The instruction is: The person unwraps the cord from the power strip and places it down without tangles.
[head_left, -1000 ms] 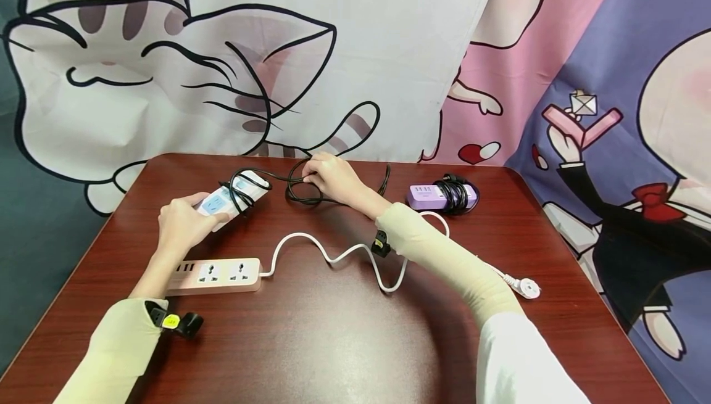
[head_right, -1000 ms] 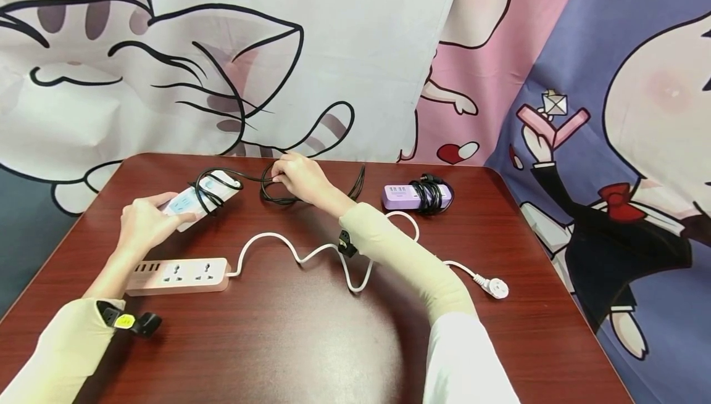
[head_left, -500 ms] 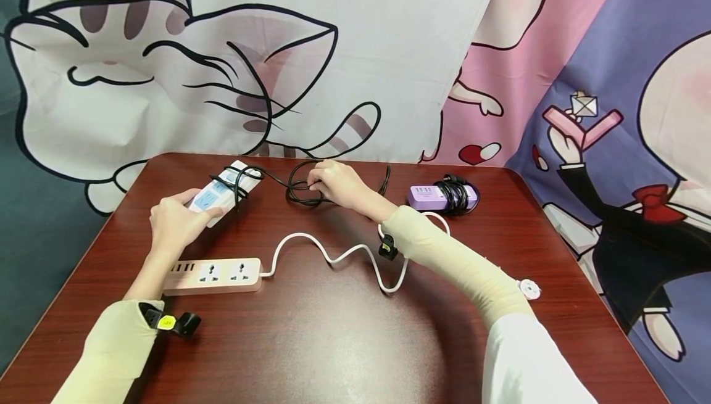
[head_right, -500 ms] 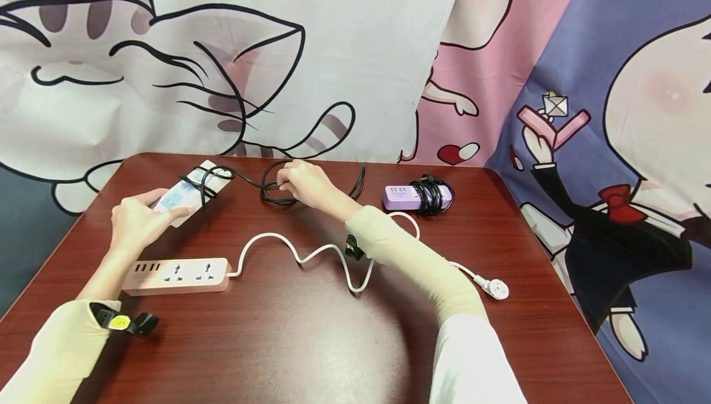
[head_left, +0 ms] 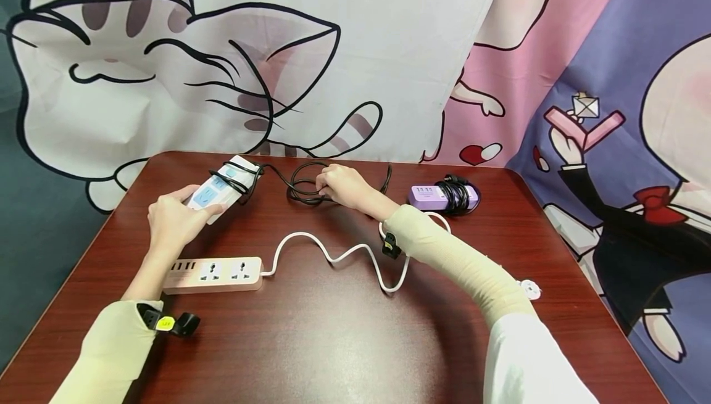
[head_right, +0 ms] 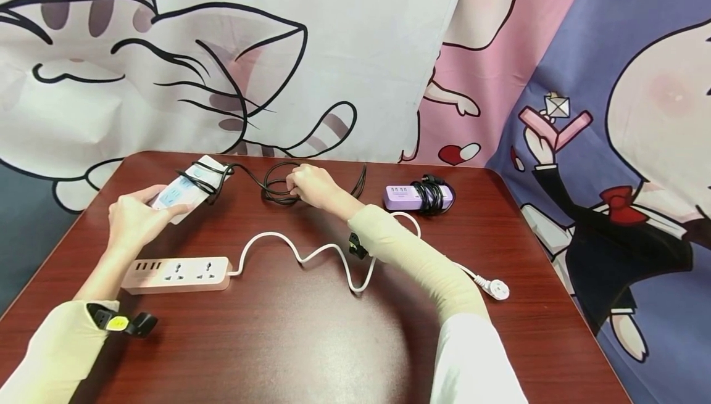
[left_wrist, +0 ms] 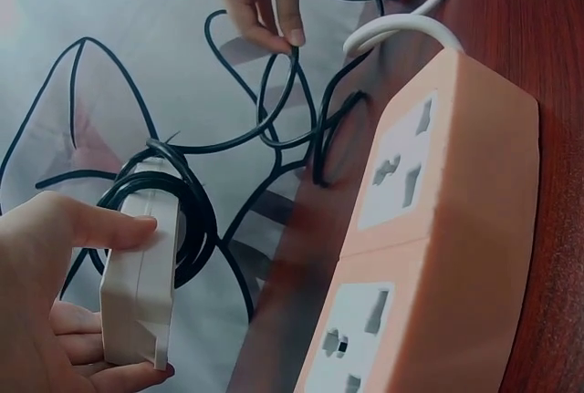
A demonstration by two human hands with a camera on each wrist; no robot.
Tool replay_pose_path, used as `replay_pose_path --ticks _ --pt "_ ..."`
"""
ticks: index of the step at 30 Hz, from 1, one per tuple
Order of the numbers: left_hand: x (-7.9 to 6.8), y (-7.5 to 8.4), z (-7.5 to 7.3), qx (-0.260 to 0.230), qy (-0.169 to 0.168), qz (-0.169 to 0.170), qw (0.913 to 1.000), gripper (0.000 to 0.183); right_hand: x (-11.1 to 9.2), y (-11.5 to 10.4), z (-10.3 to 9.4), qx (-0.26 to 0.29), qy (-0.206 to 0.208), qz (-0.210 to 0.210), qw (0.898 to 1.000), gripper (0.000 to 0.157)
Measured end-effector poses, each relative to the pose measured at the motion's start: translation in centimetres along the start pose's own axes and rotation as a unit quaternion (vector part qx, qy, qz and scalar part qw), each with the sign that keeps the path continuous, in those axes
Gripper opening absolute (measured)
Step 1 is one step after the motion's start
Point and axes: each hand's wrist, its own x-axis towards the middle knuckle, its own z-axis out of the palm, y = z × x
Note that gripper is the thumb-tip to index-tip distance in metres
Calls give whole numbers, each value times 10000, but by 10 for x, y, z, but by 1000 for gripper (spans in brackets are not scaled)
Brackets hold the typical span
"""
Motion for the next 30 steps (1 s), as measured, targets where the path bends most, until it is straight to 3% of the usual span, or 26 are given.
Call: replay_pose_path --ticks 15,30 --pt "-1 1 -3 -155 510 36 9986 55 1 2 3 -84 44 84 9999 5" --pt "-6 10 -1 -269 464 125 9985 56 11 2 2 189 170 314 9992 7"
